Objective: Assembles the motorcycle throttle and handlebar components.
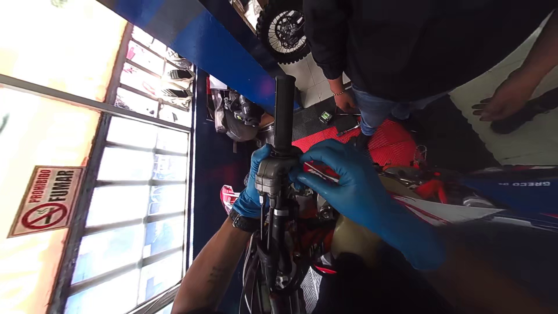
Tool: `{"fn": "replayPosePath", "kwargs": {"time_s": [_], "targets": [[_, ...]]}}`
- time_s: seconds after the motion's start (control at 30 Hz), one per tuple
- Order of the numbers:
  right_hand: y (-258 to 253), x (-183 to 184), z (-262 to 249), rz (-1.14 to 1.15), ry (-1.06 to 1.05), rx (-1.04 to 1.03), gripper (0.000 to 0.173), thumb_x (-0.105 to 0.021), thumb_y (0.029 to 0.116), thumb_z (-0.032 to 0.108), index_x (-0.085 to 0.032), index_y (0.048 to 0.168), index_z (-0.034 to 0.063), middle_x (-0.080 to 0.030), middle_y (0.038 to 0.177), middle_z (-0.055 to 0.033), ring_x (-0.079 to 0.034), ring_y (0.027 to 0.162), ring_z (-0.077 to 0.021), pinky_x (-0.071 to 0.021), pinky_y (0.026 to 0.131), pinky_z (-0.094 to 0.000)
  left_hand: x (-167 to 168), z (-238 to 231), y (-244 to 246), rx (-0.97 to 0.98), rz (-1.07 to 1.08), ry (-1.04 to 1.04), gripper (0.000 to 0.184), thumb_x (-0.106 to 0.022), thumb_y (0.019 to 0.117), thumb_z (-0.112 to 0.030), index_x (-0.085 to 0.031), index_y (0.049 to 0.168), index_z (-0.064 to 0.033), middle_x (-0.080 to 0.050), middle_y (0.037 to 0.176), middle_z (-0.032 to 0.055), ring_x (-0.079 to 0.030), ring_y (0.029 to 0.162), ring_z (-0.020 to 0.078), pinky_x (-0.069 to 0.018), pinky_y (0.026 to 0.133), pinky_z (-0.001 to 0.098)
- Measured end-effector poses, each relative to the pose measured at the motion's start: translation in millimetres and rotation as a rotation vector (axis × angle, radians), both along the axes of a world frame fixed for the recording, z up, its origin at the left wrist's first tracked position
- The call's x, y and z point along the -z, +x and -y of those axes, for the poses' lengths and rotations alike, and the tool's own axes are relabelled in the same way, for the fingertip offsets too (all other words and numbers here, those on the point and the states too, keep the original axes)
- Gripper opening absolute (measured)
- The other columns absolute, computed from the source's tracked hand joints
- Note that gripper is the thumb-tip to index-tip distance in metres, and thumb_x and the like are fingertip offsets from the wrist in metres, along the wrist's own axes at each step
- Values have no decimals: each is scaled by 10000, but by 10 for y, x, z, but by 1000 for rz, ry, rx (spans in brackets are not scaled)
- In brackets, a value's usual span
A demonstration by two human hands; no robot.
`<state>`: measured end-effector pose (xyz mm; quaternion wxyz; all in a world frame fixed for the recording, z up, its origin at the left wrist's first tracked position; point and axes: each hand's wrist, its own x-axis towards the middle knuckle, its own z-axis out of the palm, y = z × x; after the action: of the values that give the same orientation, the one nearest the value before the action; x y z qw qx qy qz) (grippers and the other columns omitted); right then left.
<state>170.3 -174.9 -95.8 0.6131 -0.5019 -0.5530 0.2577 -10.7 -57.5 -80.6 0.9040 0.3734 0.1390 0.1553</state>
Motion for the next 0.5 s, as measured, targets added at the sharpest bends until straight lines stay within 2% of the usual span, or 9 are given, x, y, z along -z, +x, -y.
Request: {"fn": "replayPosePath", "kwargs": {"time_s": [0.07,0.17,0.27,0.3,0.37,0.4,0.43,0.47,0.5], "targets": [[34,182,170,-37,-41,2,288,-705,960,289,-730,1136,62,-710,1070,-61,-663,976,-94,-559,856,-243,-57,59,32,-4,-48,35,601,-549,948,-632,-698,1040,-57,-671,746,21,-677,683,129,-577,647,287],[99,693,534,-41,-207,43,312,-670,972,304,-722,1172,70,-717,1097,-58,-683,989,-103,-580,872,-279,-79,130,32,-20,-54,13,603,-549,931,-661,-710,995,-83,-662,705,5,-670,649,113,-575,627,277],[165,1194,992,93,-407,150,348,-621,976,353,-730,1159,78,-727,1079,-78,-701,969,-162,-591,859,-350,39,95,-42,-4,-26,-55,644,-573,922,-651,-696,1082,-39,-671,751,49,-679,677,149,-580,644,295],[203,1256,1153,137,-472,172,347,-616,978,331,-730,1154,55,-732,1091,-113,-708,991,-220,-584,883,-400,28,130,-69,-11,-31,-89,634,-580,922,-640,-695,1093,-40,-675,760,56,-686,687,156,-585,649,298],[314,1214,1428,170,-604,169,336,-624,989,203,-706,1180,-61,-709,1153,-258,-675,1102,-426,-508,980,-555,1,224,-119,-7,-28,-141,601,-625,904,-628,-714,1095,-65,-695,770,42,-701,700,151,-590,662,298],[351,1267,1569,229,-645,186,359,-609,1002,210,-692,1198,-80,-692,1175,-294,-651,1128,-481,-484,993,-590,6,276,-162,11,-20,-165,580,-648,895,-617,-713,1097,-77,-699,781,37,-702,713,147,-587,676,298],[367,1364,1694,328,-662,231,404,-584,1002,262,-692,1199,-74,-689,1172,-305,-652,1118,-503,-494,970,-607,4,328,-197,18,-29,-177,569,-668,884,-609,-719,1092,-82,-702,777,34,-704,713,141,-589,679,294],[358,1312,1765,397,-732,244,444,-557,1010,291,-682,1213,-83,-679,1188,-317,-643,1137,-506,-492,985,-593,12,365,-238,24,-33,-186,565,-673,888,-595,-714,1099,-73,-704,781,42,-708,721,147,-593,689,298],[356,997,1736,325,-943,159,471,-531,1053,268,-606,1318,-113,-600,1321,-351,-541,1281,-518,-394,1093,-579,20,391,-271,22,-33,-187,565,-667,898,-587,-708,1113,-67,-704,788,42,-709,729,147,-592,698,299]]}}
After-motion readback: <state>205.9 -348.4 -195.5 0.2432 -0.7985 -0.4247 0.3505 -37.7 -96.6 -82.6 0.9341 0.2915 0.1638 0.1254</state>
